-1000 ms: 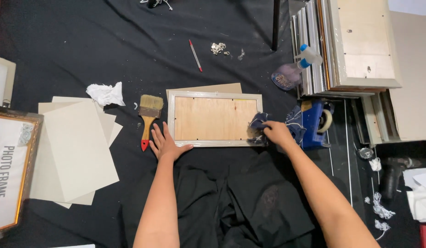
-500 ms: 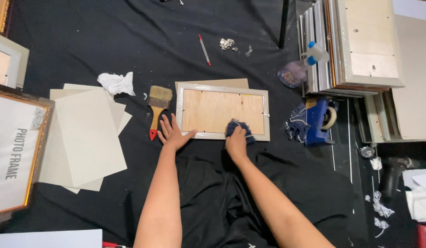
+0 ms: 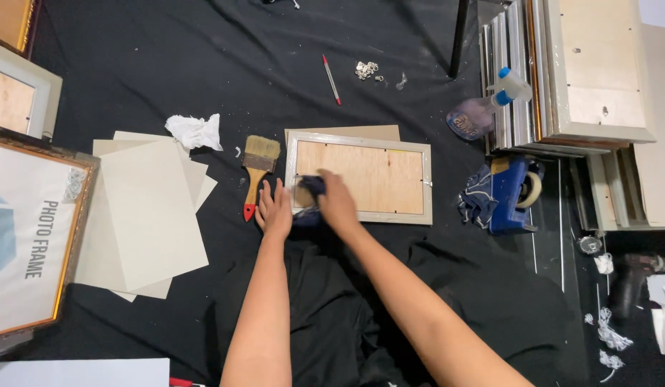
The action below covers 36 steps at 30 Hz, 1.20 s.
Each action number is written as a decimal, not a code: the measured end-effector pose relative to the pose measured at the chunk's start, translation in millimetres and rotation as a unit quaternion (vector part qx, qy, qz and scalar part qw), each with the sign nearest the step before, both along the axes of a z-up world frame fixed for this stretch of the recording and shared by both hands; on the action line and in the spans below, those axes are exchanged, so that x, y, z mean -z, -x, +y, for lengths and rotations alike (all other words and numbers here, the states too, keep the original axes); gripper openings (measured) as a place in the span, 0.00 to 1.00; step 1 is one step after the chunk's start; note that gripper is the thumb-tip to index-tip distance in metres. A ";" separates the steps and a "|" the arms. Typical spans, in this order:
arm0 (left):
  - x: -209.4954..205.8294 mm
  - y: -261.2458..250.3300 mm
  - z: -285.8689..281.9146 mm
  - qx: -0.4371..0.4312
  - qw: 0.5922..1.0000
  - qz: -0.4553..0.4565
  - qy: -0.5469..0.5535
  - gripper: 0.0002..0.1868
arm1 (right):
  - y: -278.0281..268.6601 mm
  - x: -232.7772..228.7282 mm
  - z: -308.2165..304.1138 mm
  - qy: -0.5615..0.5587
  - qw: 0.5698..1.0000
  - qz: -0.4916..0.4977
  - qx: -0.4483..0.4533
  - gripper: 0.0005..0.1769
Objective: Securing the wooden backing into a picture frame and cleaning the assembly with a cloth and brush.
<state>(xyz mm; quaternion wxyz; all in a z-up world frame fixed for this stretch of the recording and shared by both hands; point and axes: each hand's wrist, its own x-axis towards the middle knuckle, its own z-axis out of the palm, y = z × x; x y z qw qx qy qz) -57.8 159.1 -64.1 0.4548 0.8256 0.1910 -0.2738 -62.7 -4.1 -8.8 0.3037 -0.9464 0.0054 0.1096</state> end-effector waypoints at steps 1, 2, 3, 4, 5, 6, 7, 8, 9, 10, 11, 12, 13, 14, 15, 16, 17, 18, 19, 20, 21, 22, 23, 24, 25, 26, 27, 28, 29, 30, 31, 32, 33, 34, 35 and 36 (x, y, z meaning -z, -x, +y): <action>-6.9 -1.5 -3.3 0.071 0.994 0.001 -0.084 0.36 | -3.4 -16.8 -21.3 0.051 0.995 -0.031 0.076 0.37; -24.0 -1.7 -4.5 0.070 0.994 -0.001 -0.085 0.36 | -4.1 4.8 -55.5 0.050 0.995 -0.033 0.075 0.37; -40.4 1.1 -7.0 0.088 0.993 0.008 -0.074 0.49 | -1.8 26.9 -91.0 0.145 0.974 -0.109 0.137 0.32; -56.7 3.9 -10.0 0.107 0.992 0.016 -0.063 0.63 | 0.6 49.2 -126.9 0.238 0.933 -0.184 0.195 0.27; -52.6 2.5 -11.9 0.107 0.992 0.017 -0.063 0.63 | 3.2 70.6 -134.8 0.238 0.933 -0.183 0.196 0.27; -48.7 1.1 -14.3 0.120 0.989 0.018 -0.085 0.67 | 5.7 91.8 -143.0 0.223 0.937 -0.150 0.222 0.22; -45.2 0.0 -15.8 0.132 0.985 0.020 -0.108 0.72 | 8.4 113.3 -150.2 0.206 0.939 -0.116 0.248 0.24; -45.5 2.1 -16.8 0.132 0.985 0.021 -0.109 0.72 | 6.1 89.7 -118.4 0.205 0.940 -0.115 0.248 0.24; -46.3 1.3 -17.0 0.139 0.983 0.026 -0.117 0.72 | 0.6 66.0 -85.8 0.169 0.956 -0.118 0.207 0.27; -46.8 0.8 -17.4 0.145 0.981 0.031 -0.125 0.73 | -4.5 42.1 -53.6 0.132 0.970 -0.121 0.165 0.31; -35.3 0.0 -16.2 0.146 0.981 0.033 -0.127 0.73 | -9.3 49.8 -31.5 0.131 0.970 -0.119 0.165 0.31; -23.6 -0.6 -14.9 0.148 0.978 0.036 -0.146 0.74 | -14.0 57.4 -9.4 0.131 0.982 -0.122 0.051 0.37; -12.3 -4.0 -15.6 0.148 0.975 0.035 -0.165 0.74 | -21.9 64.1 10.6 0.131 0.981 -0.126 -0.064 0.45; -18.3 -4.7 -16.5 0.148 0.975 0.035 -0.165 0.74 | -24.6 63.6 7.3 0.131 0.981 -0.126 -0.064 0.45; -24.4 -4.0 -15.4 0.154 0.974 0.044 -0.163 0.74 | -25.5 63.4 6.1 0.138 0.979 -0.111 -0.106 0.47; -30.2 -3.3 -13.9 0.160 0.973 0.053 -0.160 0.73 | -26.4 63.3 5.3 0.144 0.974 -0.096 -0.148 0.50; -33.7 -2.1 -13.9 0.163 0.972 0.056 -0.160 0.73 | -28.6 65.2 -16.1 0.144 0.974 -0.093 -0.146 0.50; -37.3 -1.1 -13.8 0.152 0.976 0.057 -0.148 0.73 | -30.6 67.1 -37.4 0.163 0.976 -0.087 -0.119 0.50; -41.4 -3.2 -14.0 0.141 0.979 0.054 -0.137 0.72 | -35.4 68.1 -59.2 0.183 0.975 -0.084 -0.091 0.49; -39.3 -3.0 -15.3 0.145 0.979 0.054 -0.137 0.72 | -31.3 64.2 -85.7 0.183 0.976 -0.083 -0.088 0.49; -37.6 -3.2 -15.5 0.143 0.978 0.053 -0.140 0.73 | -27.1 60.5 -110.9 0.226 0.970 -0.094 0.002 0.46; -36.0 -3.1 -15.6 0.141 0.978 0.052 -0.144 0.73 | -22.2 56.7 -136.1 0.266 0.954 -0.104 0.092 0.44; -34.8 -5.3 -16.0 0.143 0.978 0.051 -0.145 0.73 | -21.7 70.6 -154.7 0.265 0.954 -0.104 0.094 0.44; -33.5 -7.0 -16.4 0.143 0.977 0.055 -0.150 0.72 | -20.7 84.6 -173.3 0.273 0.937 -0.100 0.192 0.44; -31.8 -4.7 -17.6 0.143 0.976 0.063 -0.153 0.72 | -15.1 98.8 -192.7 0.279 0.912 -0.092 0.286 0.44; -28.6 -3.5 -18.5 0.145 0.975 0.064 -0.153 0.72 | -17.0 104.6 -176.3 0.280 0.912 -0.090 0.288 0.44; -26.6 -5.1 -18.7 0.147 0.974 0.066 -0.159 0.72 | -22.6 109.9 -159.2 0.229 0.926 -0.135 0.269 0.46; -25.1 -6.7 -19.0 0.149 0.973 0.067 -0.166 0.73 | -28.3 114.6 -142.0 0.177 0.935 -0.179 0.249 0.48; -23.3 -8.1 -18.5 0.149 0.973 0.062 -0.166 0.73 | -33.3 103.0 -114.3 0.176 0.934 -0.183 0.251 0.48; -21.1 -9.8 -17.9 0.147 0.973 0.063 -0.166 0.73 | -38.4 91.9 -86.5 0.123 0.968 -0.194 0.105 0.43; -17.7 -7.3 -17.9 0.147 0.973 0.069 -0.165 0.73 | -38.3 82.1 -59.4 0.068 0.977 -0.195 -0.043 0.39; -15.6 -6.9 -17.8 0.149 0.973 0.068 -0.165 0.73 | -36.5 76.0 -57.6 0.069 0.977 -0.195 -0.042 0.39; -13.5 -6.4 -17.1 0.149 0.973 0.071 -0.163 0.74 | -34.2 70.1 -55.3 0.097 0.976 -0.153 -0.119 0.42; -11.2 -6.3 -16.0 0.149 0.973 0.073 -0.161 0.75 | -32.4 64.4 -52.5 0.123 0.967 -0.109 -0.196 0.46; -9.6 -6.2 -16.4 0.150 0.973 0.076 -0.160 0.75 | -33.7 67.2 -73.9 0.123 0.967 -0.106 -0.195 0.46; -7.8 -6.2 -16.5 0.147 0.973 0.073 -0.160 0.74 | -34.8 70.1 -95.0 0.144 0.970 -0.103 -0.169 0.49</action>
